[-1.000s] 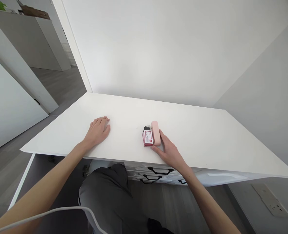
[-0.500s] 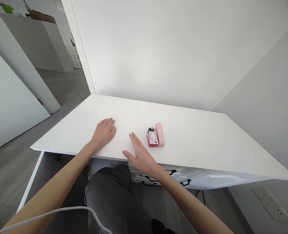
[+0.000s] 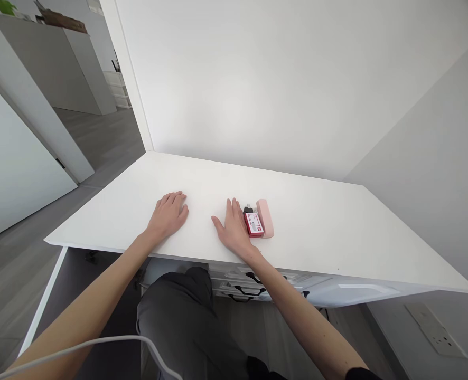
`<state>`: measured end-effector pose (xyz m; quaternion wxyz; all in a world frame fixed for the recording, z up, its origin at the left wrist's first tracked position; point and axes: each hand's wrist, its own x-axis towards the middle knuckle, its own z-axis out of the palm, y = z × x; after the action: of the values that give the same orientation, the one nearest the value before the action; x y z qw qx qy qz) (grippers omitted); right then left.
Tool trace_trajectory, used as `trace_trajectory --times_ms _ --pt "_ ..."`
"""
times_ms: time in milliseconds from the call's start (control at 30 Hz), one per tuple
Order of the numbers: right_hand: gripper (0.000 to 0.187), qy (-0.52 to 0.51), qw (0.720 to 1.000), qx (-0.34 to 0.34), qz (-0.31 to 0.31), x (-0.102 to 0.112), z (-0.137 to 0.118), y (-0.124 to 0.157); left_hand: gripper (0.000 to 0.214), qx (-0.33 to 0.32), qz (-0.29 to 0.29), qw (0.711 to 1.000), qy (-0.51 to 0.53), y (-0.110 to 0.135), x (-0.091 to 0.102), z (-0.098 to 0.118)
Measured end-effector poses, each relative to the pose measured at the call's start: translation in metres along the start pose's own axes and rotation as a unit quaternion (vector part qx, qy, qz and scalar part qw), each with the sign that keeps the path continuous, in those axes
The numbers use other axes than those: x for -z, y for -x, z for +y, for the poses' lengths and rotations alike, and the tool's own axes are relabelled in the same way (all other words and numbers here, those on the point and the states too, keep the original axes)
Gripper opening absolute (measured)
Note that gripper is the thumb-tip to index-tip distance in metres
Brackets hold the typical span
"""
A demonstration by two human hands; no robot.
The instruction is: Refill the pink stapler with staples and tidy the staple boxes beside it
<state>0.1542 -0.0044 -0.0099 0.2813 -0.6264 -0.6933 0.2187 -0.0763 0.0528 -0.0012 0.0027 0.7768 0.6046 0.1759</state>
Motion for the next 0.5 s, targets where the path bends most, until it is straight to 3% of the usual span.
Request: trace_trajectory --times_ms 267,500 --pt "0.086 0.017 0.999 -0.023 0.016 0.016 0.027 -0.013 0.055 -0.001 -0.005 1.000 0.006 0.000 0.002 0.000" --pt "0.086 0.041 0.996 -0.049 0.063 0.034 0.071 -0.030 0.055 0.002 -0.004 1.000 0.004 -0.001 0.003 0.001"
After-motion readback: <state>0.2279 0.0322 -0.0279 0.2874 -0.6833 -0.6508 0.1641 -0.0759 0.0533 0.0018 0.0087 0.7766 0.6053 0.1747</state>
